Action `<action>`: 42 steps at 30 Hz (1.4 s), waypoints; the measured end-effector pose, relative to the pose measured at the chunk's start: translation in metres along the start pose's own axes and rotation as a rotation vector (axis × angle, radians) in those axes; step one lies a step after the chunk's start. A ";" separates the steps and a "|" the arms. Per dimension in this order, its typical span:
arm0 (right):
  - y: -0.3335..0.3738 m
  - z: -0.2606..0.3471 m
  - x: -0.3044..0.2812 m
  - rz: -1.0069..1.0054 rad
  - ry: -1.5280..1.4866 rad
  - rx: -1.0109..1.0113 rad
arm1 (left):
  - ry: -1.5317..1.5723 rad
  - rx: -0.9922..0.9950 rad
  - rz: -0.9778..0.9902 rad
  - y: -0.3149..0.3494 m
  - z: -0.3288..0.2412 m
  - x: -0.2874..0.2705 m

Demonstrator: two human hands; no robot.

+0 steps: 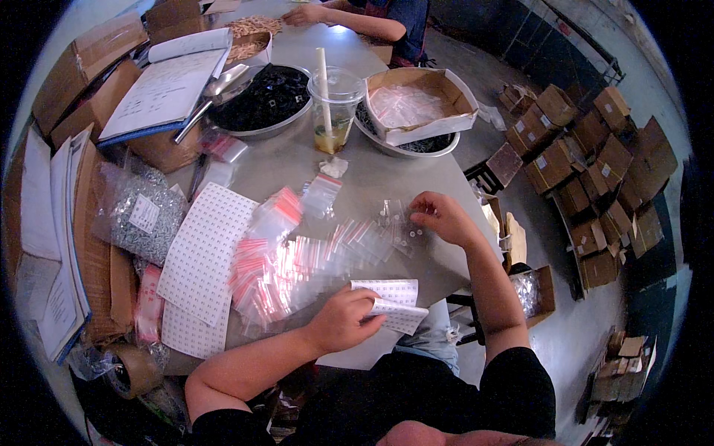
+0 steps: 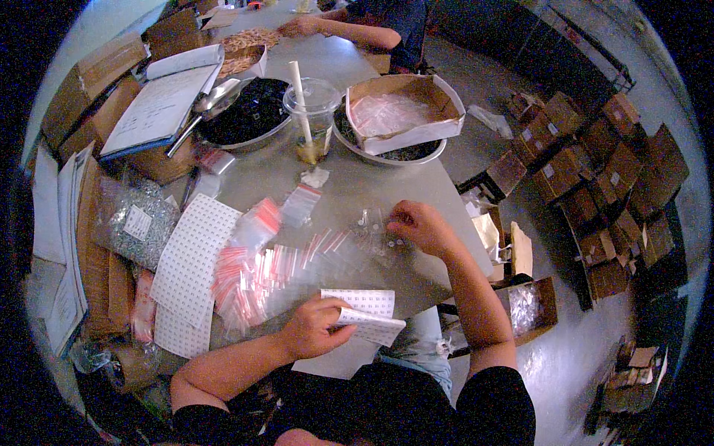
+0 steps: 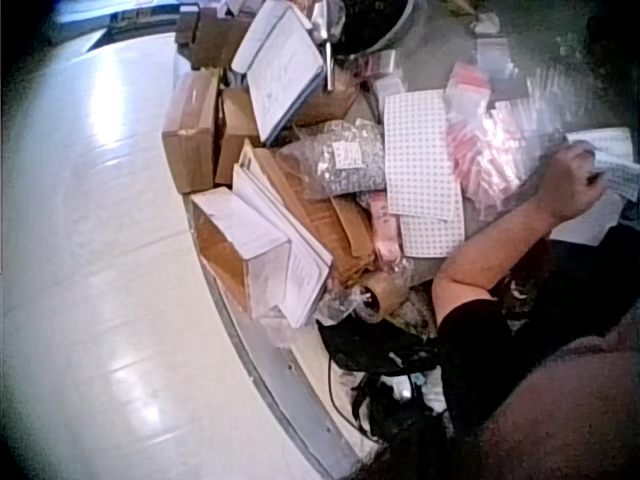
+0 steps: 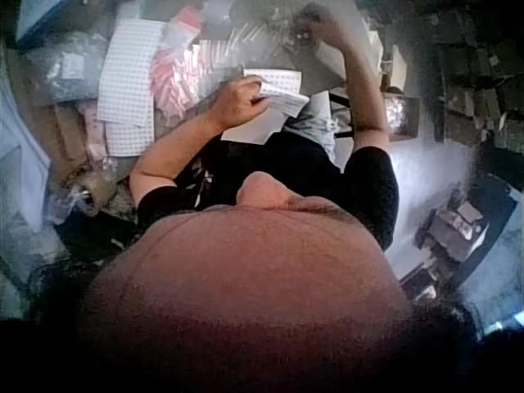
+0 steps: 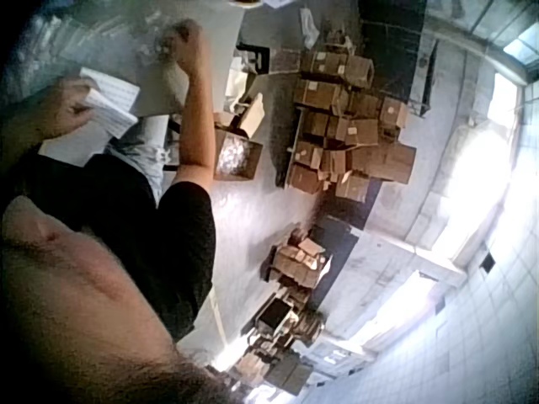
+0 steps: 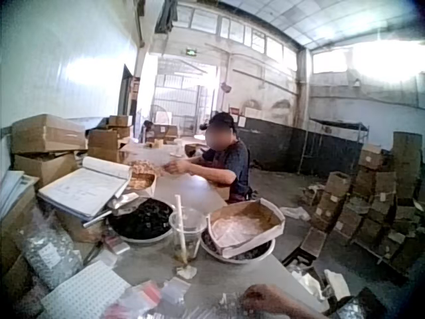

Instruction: The person sits at a table and repeatedly picks small white circular objects from a sheet, placing them into small clear plastic bags. The person handles the bags and objects by hand, organizing them on the table.

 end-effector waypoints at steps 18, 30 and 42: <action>0.003 0.041 0.011 -0.394 0.389 -0.343 | -0.001 -0.013 0.010 0.001 0.002 0.002; -0.095 0.089 -0.039 -0.724 0.471 -0.476 | 0.036 -0.127 -0.076 -0.005 0.002 -0.006; 0.088 0.127 0.037 0.057 -0.054 -0.438 | 0.027 -0.181 -0.175 -0.007 0.004 -0.009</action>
Point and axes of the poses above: each hand's wrist, its own y-axis away from the middle knuckle, its own x-axis out of the palm, z = x × y, the point moved 4 cm from there along -y, towards the middle knuckle, and after that the axes turned 9 degrees about -z, right-handed, at the moved point
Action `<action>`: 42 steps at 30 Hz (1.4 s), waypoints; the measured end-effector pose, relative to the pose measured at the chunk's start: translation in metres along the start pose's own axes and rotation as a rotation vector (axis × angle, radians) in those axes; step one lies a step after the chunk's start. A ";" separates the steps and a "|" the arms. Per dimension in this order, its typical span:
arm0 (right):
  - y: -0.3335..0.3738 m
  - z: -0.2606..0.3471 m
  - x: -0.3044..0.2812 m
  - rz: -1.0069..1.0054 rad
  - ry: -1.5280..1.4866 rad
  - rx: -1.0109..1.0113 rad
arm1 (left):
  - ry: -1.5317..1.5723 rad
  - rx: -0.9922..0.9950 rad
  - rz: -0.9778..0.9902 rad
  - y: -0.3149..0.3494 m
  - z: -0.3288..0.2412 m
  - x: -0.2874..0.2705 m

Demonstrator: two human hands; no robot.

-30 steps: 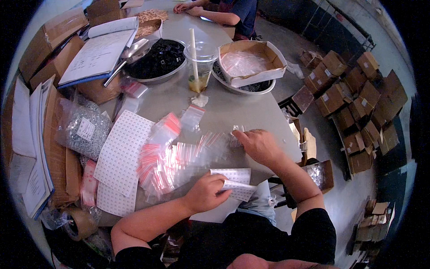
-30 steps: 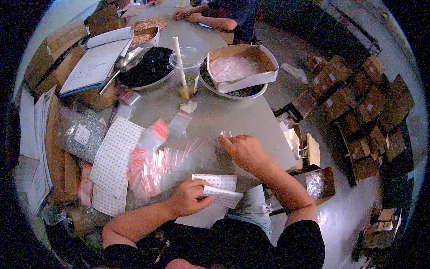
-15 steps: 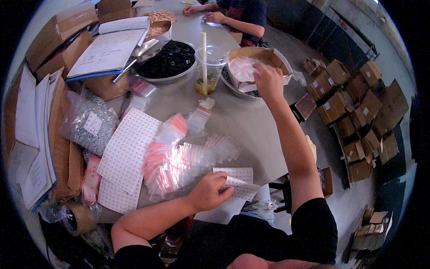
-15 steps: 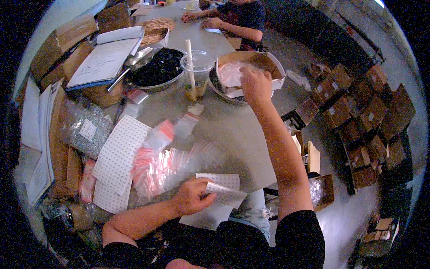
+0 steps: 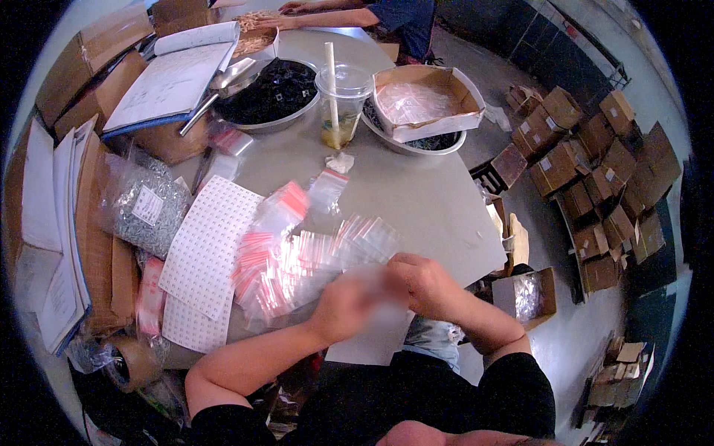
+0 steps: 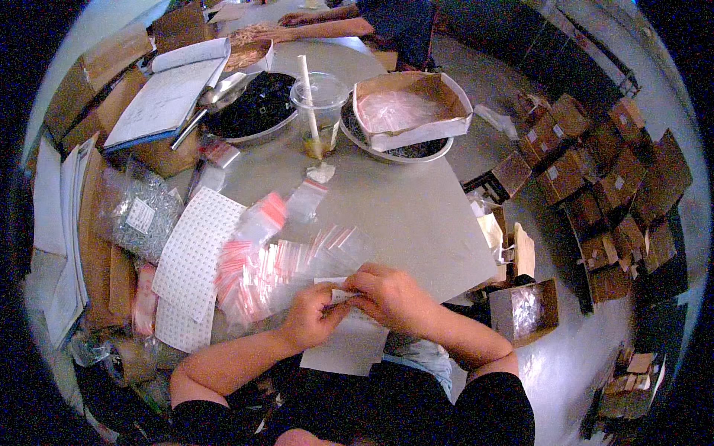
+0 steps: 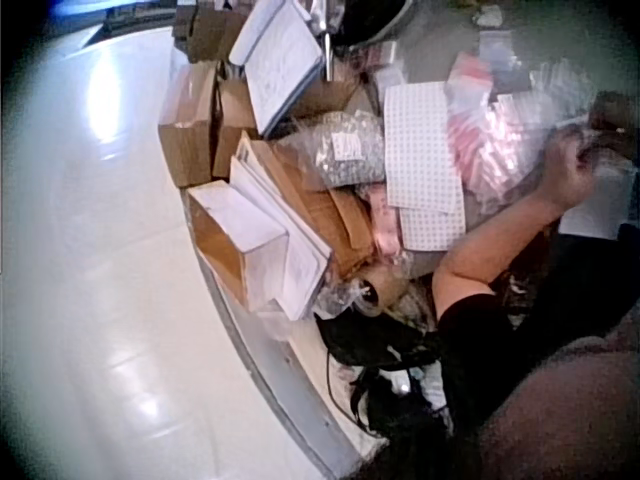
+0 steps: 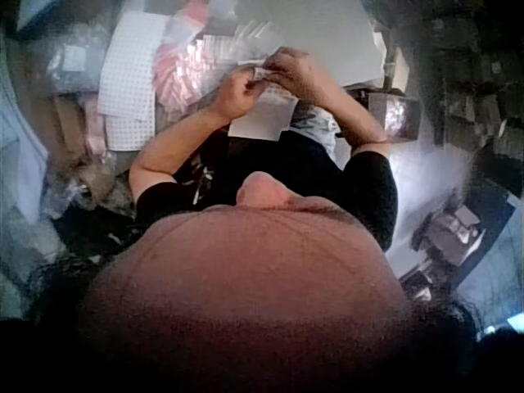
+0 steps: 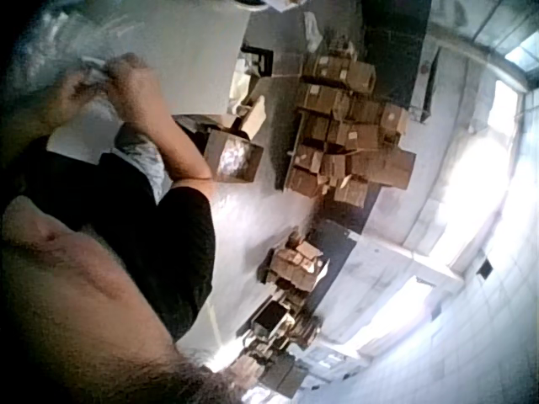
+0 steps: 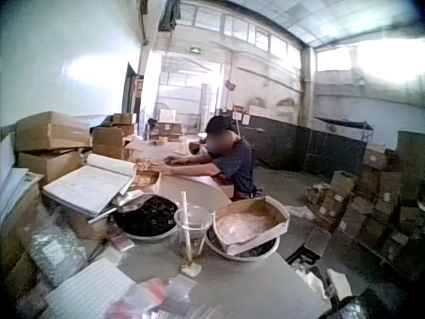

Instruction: The person sits at a table and repeatedly picks small white circular objects from a sheet, placing them into small clear plastic bags. The person handles the bags and objects by hand, organizing them on the table.

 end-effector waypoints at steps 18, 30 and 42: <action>0.010 -0.002 0.002 -0.068 -0.007 0.047 | -0.232 0.065 0.133 0.013 0.012 0.007; 0.011 -0.002 0.000 -0.115 -0.011 0.037 | -0.170 -0.061 0.076 0.009 0.008 0.002; -0.049 -0.079 0.012 -0.079 0.159 0.155 | -0.091 0.015 0.127 0.007 0.003 0.006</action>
Point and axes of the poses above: each hand's wrist, its own y-axis away from the middle knuckle, its own x-axis out of the palm, z = x × y, the point moved 4 cm from there along -y, towards the middle knuckle, and after that the axes turned 9 degrees about -z, right-handed, at the moved point
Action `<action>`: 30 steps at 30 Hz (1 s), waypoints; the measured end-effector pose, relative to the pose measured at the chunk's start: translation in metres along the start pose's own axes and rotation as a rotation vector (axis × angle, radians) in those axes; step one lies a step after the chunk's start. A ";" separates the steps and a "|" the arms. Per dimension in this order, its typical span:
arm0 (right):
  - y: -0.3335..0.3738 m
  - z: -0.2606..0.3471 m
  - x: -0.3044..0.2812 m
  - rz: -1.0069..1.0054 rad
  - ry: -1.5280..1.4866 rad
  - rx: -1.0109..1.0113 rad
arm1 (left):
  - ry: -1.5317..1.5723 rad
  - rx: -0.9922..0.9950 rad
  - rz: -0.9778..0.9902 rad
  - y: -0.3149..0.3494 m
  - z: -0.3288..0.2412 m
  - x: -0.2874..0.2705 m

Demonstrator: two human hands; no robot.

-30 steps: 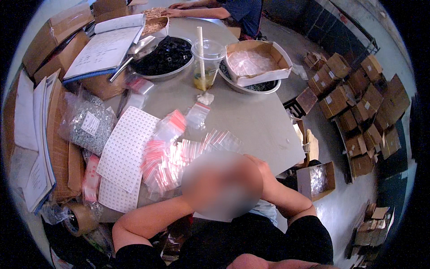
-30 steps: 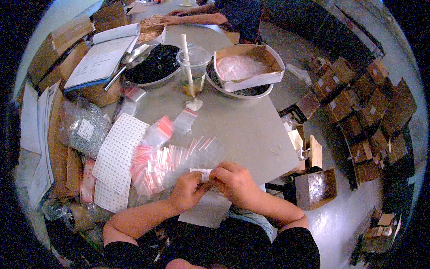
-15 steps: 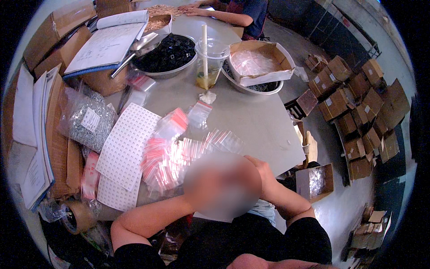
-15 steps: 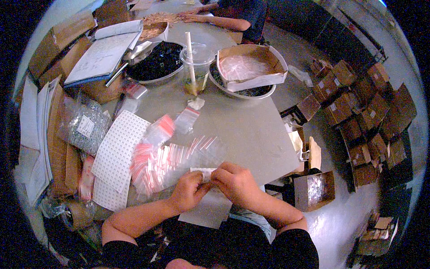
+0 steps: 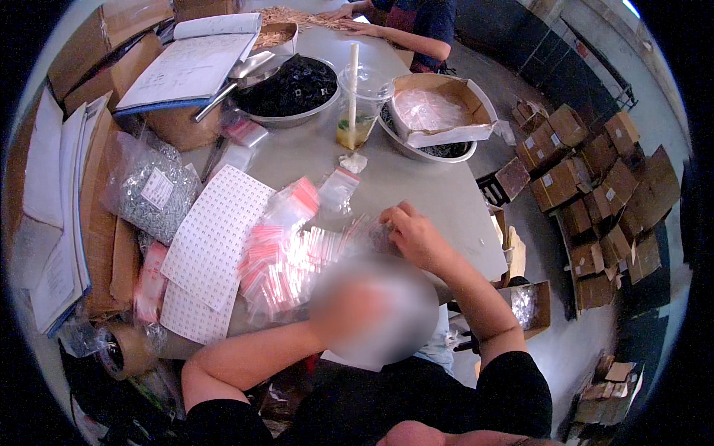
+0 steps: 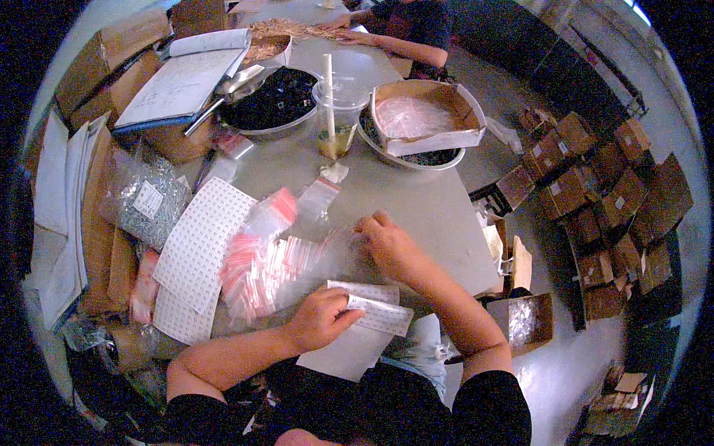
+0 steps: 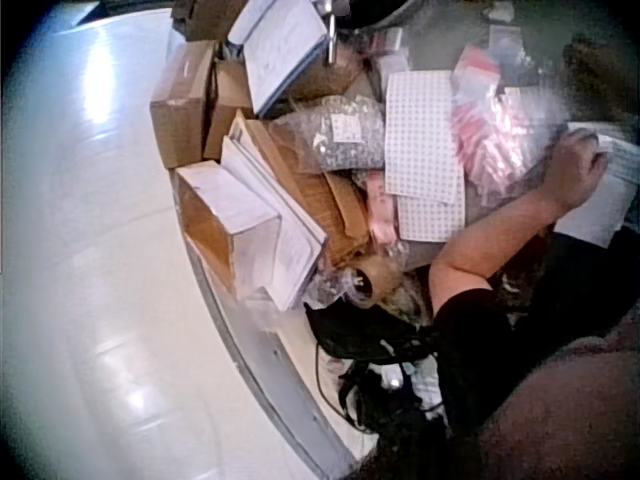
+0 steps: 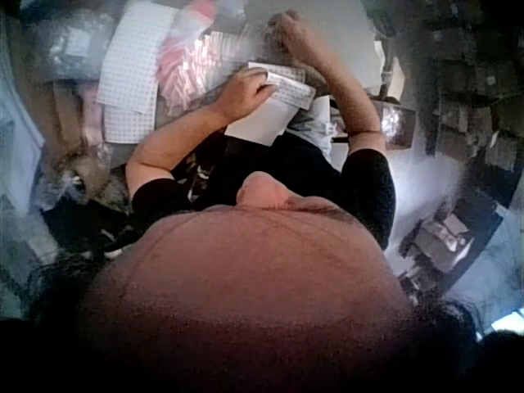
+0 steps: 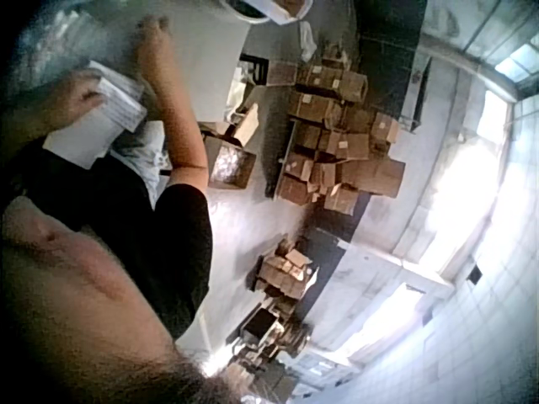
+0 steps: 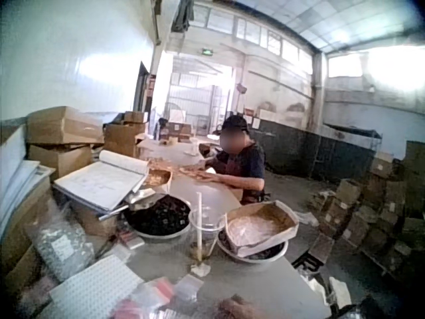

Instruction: The person sits at a table and repeatedly picks small white circular objects from a sheet, placing them into small clear plastic bags. The person handles the bags and objects by hand, organizing them on the table.

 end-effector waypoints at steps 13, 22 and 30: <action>-0.006 0.002 0.003 0.121 -0.039 0.004 | 0.000 0.126 -0.015 0.002 -0.004 0.002; -0.015 -0.007 -0.008 0.048 0.121 0.010 | 0.014 0.101 0.004 0.005 0.000 0.003; -0.019 0.010 0.011 0.013 0.153 -0.075 | 0.008 0.198 0.007 0.005 -0.004 0.003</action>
Point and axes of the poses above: each hand's wrist, its own y-axis away from the middle knuckle, its own x-axis out of the palm, z = x × y, the point moved 4 cm from there along -y, towards the middle knuckle, and after that the axes turned 9 degrees about -z, right-handed, at the moved point
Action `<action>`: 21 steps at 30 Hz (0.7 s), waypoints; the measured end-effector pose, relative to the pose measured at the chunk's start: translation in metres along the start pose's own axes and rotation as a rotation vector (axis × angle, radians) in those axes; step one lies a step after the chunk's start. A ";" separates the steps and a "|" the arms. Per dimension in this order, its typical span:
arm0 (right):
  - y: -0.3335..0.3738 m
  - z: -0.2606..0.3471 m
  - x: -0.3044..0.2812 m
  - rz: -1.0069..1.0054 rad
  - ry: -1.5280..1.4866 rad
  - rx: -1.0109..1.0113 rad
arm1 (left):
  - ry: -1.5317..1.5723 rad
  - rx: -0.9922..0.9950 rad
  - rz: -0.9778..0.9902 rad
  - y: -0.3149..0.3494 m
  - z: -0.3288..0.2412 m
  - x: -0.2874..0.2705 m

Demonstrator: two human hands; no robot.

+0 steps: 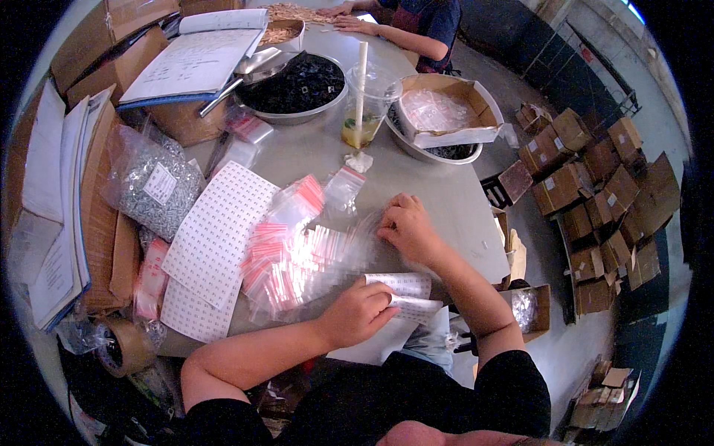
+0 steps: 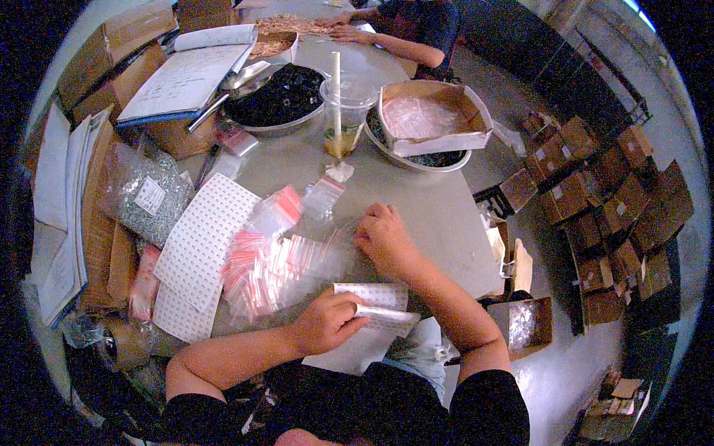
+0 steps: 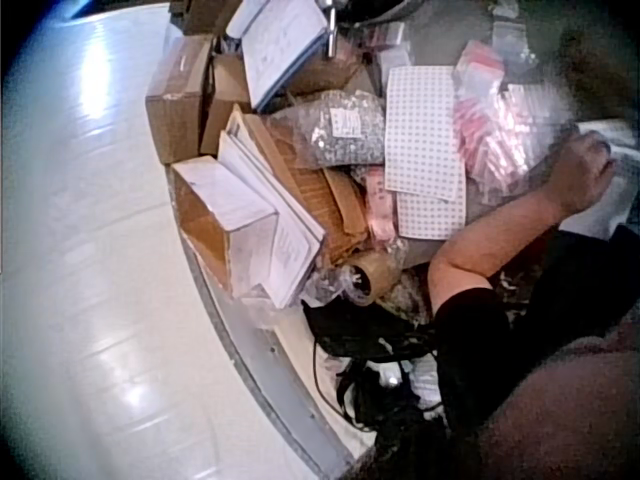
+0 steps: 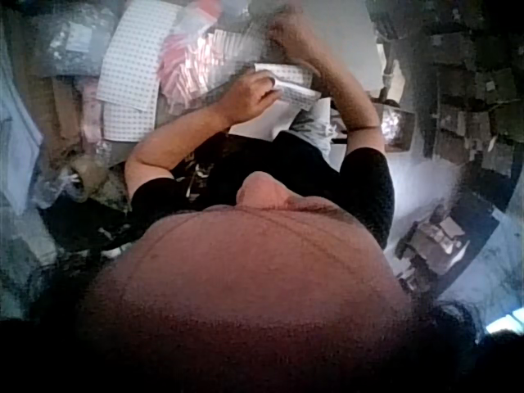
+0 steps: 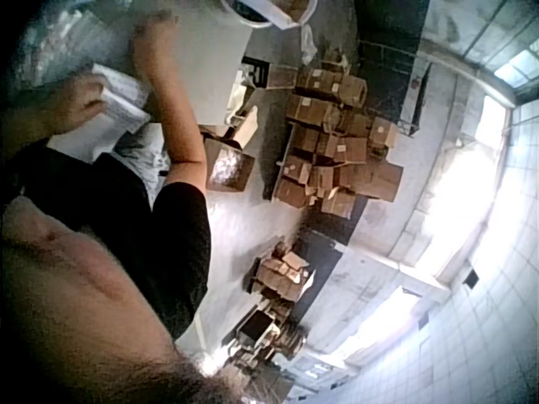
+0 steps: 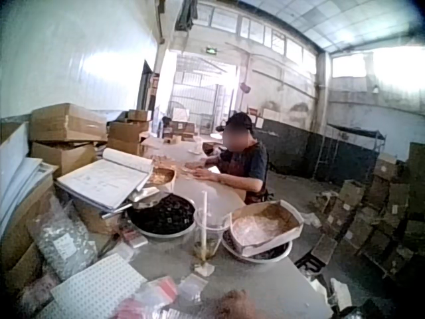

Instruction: The person sits at a table and repeatedly picks small white circular objects from a sheet, placing them into small clear plastic bags. The person handles the bags and objects by hand, organizing them on the table.

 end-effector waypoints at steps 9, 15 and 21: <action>0.032 0.031 -0.024 0.435 -0.560 0.084 | 0.008 0.049 0.008 0.005 -0.001 0.003; 0.043 0.038 -0.028 0.480 -0.550 0.000 | -0.033 0.116 0.087 0.006 -0.004 0.005; 0.047 0.049 -0.038 0.371 -0.421 -0.001 | -0.038 0.138 0.092 0.007 -0.005 0.007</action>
Point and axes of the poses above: each hand's wrist, its own y-axis away from the middle knuckle, its own x-axis out of the palm, z = x × y, the point moved 4 cm from there along -y, towards the middle knuckle, and after that the axes turned 9 degrees about -z, right-handed, at the moved point
